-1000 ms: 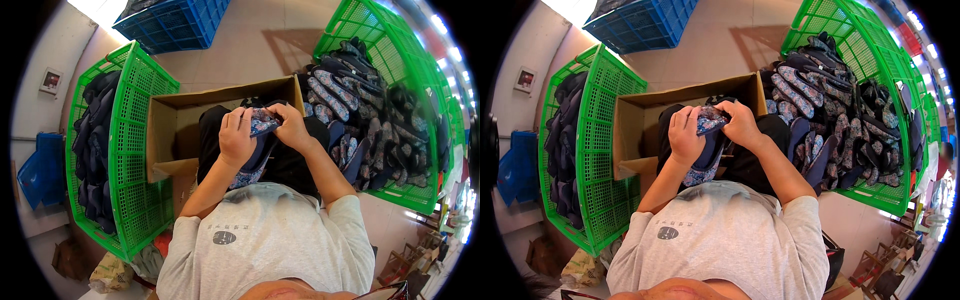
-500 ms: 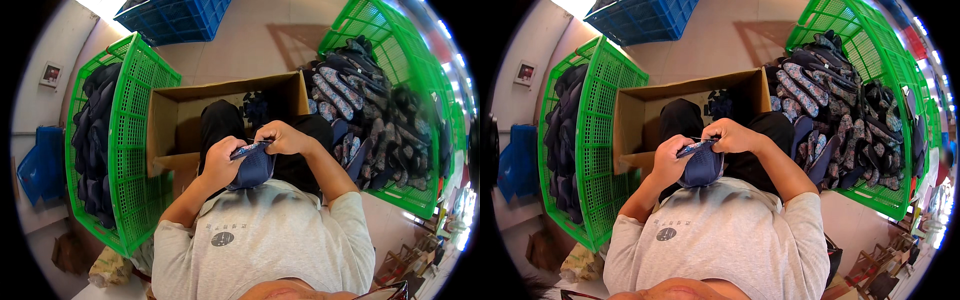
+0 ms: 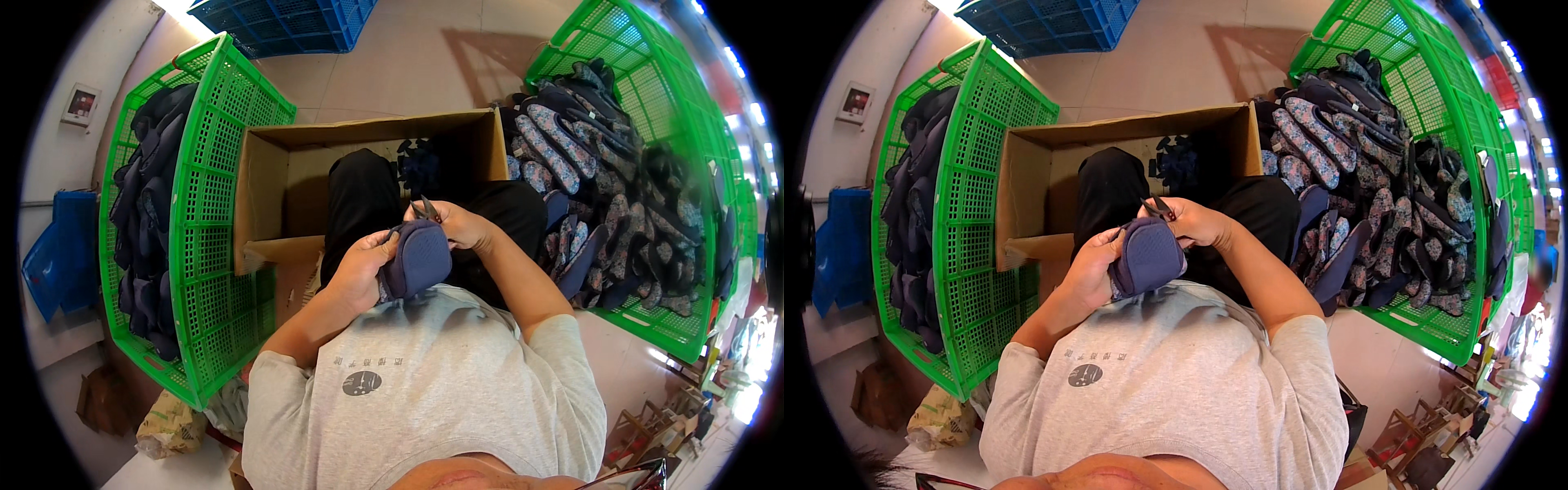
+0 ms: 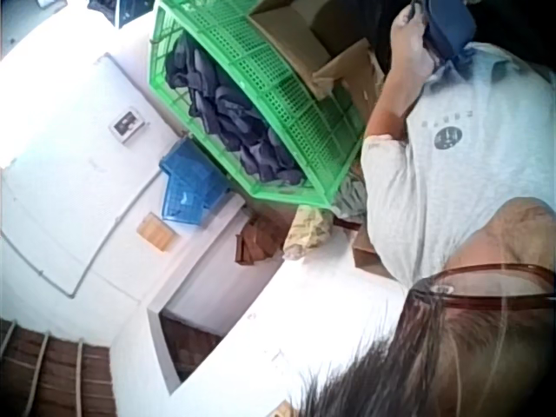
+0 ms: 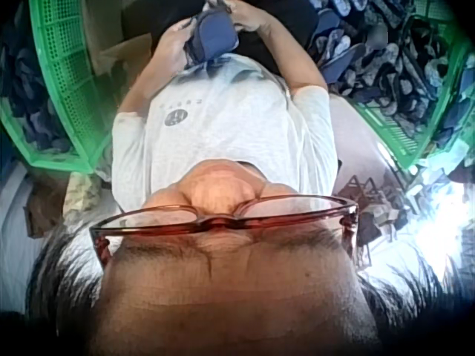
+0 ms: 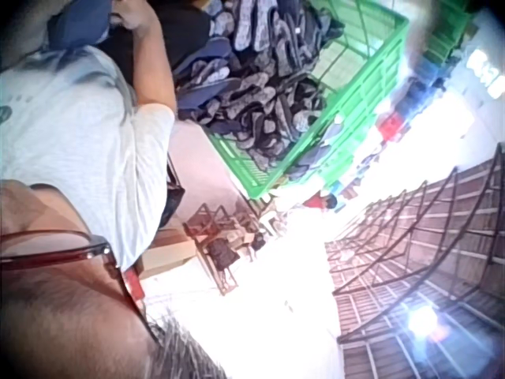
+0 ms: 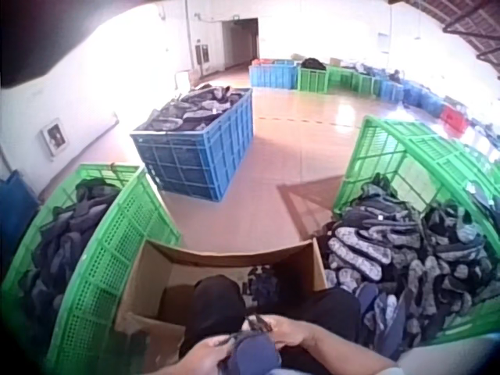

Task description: The person sits inside a cardboard box and uses scissors to trim loose threads and fabric edges from floral-patterned slippers. They pick up slippers from a green crate, trim them, and place them back into the crate.

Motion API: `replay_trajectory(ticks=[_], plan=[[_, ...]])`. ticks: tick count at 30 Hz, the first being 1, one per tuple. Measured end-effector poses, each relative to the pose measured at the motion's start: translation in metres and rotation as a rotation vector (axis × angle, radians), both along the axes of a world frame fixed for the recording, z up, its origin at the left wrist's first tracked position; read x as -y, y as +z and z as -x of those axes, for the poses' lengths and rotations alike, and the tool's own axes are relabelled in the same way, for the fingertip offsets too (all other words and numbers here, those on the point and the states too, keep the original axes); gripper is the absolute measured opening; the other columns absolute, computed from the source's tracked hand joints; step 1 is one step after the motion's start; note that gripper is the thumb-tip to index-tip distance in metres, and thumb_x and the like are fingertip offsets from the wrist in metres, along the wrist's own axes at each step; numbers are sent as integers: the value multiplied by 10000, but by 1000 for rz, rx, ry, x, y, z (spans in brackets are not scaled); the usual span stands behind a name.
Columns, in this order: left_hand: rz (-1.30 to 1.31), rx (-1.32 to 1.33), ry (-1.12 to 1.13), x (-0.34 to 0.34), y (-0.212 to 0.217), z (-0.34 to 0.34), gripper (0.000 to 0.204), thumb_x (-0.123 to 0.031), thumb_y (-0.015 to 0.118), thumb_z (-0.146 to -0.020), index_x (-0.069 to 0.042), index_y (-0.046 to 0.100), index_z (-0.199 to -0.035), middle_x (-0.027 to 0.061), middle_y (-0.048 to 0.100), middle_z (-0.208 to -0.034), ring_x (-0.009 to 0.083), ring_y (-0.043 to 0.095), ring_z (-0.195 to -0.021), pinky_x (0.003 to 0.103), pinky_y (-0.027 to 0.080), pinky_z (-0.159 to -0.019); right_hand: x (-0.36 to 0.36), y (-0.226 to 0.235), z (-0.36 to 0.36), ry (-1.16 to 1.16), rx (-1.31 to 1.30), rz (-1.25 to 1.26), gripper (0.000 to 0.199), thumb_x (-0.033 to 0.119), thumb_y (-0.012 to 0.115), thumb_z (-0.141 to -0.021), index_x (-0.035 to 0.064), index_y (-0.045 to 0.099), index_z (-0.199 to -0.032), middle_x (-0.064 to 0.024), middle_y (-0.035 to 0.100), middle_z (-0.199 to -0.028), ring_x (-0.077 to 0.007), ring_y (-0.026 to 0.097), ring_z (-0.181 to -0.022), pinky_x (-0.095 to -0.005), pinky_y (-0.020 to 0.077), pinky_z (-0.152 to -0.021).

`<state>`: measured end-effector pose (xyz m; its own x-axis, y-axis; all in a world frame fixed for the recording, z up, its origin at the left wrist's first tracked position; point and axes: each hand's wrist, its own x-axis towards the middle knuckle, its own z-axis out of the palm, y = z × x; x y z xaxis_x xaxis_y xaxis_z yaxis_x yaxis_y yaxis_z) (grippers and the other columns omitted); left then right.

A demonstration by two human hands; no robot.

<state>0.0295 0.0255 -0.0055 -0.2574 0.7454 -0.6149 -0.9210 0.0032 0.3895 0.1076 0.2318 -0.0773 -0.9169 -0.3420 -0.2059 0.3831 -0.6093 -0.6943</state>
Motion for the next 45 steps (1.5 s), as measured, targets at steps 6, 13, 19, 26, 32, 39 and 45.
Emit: replay_trajectory(ticks=[6, 13, 19, 26, 32, 39, 45], plan=[[-298, 213, -7, -1, -29, 1, 238, -145, 591, -974, -18, 598, -1176, 89, 677, -1105, 195, 663, -999, 360, 546, -907, 26, -20, 13, -213, -76, -27, 76, 91, 622, -932, 60, 637, -1001, -47, 671, -951, -105, 622, -796, -262, 526, -768], [-399, -82, 161, -12, -24, 2, 377, -62, 577, -961, -26, 516, -1332, 118, 613, -1278, 235, 618, -1129, 383, 498, -994, 38, -36, 24, -663, 14, -323, 93, 142, 632, -940, 82, 597, -1001, 5, 624, -842, -62, 566, -674, -204, 452, -593], [-417, -273, 306, -17, -17, 8, 452, 8, 518, -964, -10, 437, -1408, 131, 549, -1367, 244, 547, -1239, 400, 424, -1070, 60, -39, -6, -758, 129, -181, 126, 215, 620, -973, 101, 574, -1001, 40, 552, -751, -19, 389, -502, -183, 269, -439], [-382, -462, 426, -31, -5, 1, 516, 58, 469, -956, 7, 354, -1457, 135, 472, -1442, 240, 477, -1313, 413, 365, -1115, 59, -39, -25, -568, -32, 5, 287, 289, 734, -886, 121, 562, -1041, 20, 539, -771, -47, 417, -520, -190, 292, -449], [-48, -1086, 394, -30, -21, -2, 381, 12, 532, -952, 50, 484, -1328, 132, 627, -1232, 208, 606, -1114, 290, 439, -975, 57, -40, -24, -381, -1, 51, 324, 175, 803, -816, 121, 554, -1016, 45, 528, -751, -41, 456, -590, -181, 316, -491], [234, -1394, 404, -22, -48, 14, 202, -29, 626, -913, 1, 455, -810, 98, 552, -677, 183, 487, -615, 336, 424, -600, 64, -40, -16, -411, 103, -8, 370, 98, 797, -810, 134, 531, -1065, 28, 575, -766, -36, 512, -640, -176, 360, -529], [325, -1514, 355, -27, -59, 13, 247, -34, 633, -916, -6, 420, -795, 34, 475, -628, 119, 435, -626, 298, 401, -575, 61, -32, -9, -370, 100, -20, 304, 52, 780, -822, 121, 550, -1009, 41, 587, -758, -49, 525, -616, -184, 368, -519]])
